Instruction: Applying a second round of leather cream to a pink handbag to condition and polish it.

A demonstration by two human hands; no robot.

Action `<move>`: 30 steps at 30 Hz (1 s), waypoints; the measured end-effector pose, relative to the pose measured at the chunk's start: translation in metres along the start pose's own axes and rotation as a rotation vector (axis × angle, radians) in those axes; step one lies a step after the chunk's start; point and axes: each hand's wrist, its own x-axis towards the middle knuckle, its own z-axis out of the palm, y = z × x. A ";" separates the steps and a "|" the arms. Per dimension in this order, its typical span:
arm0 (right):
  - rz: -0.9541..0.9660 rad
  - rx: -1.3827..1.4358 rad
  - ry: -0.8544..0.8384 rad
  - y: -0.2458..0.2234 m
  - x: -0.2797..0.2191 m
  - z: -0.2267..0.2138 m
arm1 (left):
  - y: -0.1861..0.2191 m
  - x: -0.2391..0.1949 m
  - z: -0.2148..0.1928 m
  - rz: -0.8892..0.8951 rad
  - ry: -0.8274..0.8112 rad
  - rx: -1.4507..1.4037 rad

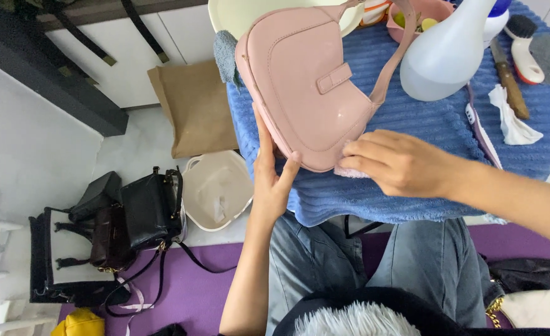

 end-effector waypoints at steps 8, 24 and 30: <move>0.339 0.046 0.221 0.066 0.069 -0.025 | 0.008 -0.002 -0.003 -0.170 -0.010 0.113; 0.088 -0.125 0.417 0.078 0.137 0.034 | -0.004 -0.003 -0.007 -0.184 0.012 0.095; 0.013 -0.311 0.289 0.057 0.123 0.039 | -0.010 -0.003 -0.009 -0.194 0.040 0.122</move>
